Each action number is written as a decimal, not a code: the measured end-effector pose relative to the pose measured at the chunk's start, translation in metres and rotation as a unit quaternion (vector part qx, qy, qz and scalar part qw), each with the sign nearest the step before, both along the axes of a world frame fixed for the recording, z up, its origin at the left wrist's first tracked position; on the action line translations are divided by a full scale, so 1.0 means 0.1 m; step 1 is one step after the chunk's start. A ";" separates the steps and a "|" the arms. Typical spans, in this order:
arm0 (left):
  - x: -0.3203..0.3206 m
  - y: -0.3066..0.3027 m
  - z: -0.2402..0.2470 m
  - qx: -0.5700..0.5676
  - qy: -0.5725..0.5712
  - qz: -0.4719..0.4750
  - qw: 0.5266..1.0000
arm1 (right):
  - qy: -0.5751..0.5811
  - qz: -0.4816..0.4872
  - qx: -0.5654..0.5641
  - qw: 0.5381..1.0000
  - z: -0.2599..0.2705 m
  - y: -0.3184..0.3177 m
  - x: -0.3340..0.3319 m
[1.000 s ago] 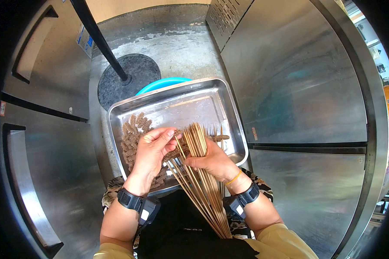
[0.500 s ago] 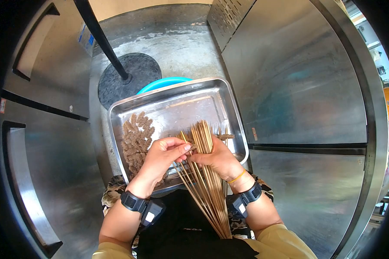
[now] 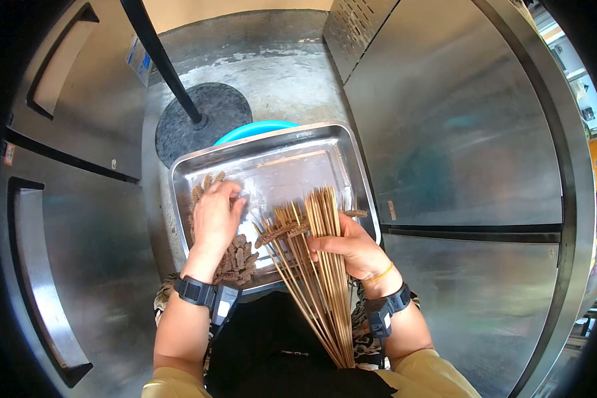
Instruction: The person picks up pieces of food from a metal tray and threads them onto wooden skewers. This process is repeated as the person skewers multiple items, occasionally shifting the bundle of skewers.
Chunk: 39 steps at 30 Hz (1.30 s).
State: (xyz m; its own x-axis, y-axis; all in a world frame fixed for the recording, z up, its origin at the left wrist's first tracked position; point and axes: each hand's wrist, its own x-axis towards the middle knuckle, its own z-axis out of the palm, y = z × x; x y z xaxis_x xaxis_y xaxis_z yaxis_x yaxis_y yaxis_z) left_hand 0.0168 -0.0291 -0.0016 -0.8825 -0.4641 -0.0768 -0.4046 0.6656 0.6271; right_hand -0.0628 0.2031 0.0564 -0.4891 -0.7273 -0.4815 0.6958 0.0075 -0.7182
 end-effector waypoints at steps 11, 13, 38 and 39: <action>0.00 0.12 -0.10 -0.182 -0.113 -0.073 0.974 | 0.005 -0.030 0.016 0.999 -0.04 0.05 0.03; 0.00 0.15 -0.05 -0.189 -0.109 -0.079 0.973 | 0.010 -0.022 0.019 1.000 -0.06 0.05 0.03; 0.00 0.12 0.17 0.687 0.096 0.072 0.717 | 0.090 0.014 0.051 0.995 -0.18 -0.24 0.15; 0.00 0.13 0.17 0.671 0.099 0.069 0.731 | 0.092 0.015 0.053 0.994 -0.19 -0.24 0.15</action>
State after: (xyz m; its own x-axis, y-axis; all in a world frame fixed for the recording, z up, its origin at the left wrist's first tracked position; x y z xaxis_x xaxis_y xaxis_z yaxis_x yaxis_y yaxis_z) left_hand 0.0167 -0.0159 0.0155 -0.8897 -0.1745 -0.4220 -0.2221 -0.6422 0.7337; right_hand -0.0478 0.1788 0.0379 -0.5545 -0.6934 -0.4601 0.5508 0.1087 -0.8276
